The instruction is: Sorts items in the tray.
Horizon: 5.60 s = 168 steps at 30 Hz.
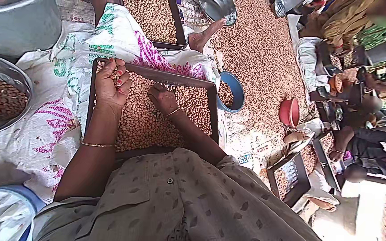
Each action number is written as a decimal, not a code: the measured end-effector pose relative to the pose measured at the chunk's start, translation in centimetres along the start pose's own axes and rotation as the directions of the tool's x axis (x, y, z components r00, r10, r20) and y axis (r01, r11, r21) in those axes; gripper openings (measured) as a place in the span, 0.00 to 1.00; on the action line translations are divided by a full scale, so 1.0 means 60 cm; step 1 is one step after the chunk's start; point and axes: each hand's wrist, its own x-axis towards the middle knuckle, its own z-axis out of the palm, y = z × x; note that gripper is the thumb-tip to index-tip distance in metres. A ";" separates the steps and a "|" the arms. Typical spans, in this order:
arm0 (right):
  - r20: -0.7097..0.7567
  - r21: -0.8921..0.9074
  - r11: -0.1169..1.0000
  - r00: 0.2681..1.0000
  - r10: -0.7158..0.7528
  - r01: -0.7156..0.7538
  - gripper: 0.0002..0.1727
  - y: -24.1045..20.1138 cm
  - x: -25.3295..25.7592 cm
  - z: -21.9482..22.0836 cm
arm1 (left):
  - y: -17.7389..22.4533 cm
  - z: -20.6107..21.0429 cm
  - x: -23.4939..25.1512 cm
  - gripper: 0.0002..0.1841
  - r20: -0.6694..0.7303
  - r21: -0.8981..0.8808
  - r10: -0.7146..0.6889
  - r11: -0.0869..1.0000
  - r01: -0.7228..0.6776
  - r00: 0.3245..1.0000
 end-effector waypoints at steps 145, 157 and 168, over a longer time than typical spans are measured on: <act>-0.311 0.768 0.625 0.934 0.173 0.140 0.07 -0.024 -0.008 -0.060 | -0.024 0.013 -0.009 0.26 -0.001 0.427 -0.392 0.832 0.355 0.920; 0.300 -0.160 0.984 0.946 0.127 -0.081 0.15 -0.100 -0.025 -0.034 | -0.011 0.010 -0.003 0.21 -0.033 0.201 -0.207 0.957 0.210 0.978; -0.076 0.412 0.897 0.975 0.208 -0.159 0.07 -0.028 -0.020 -0.070 | -0.015 0.016 -0.008 0.29 -0.088 0.503 -0.268 0.820 0.275 0.959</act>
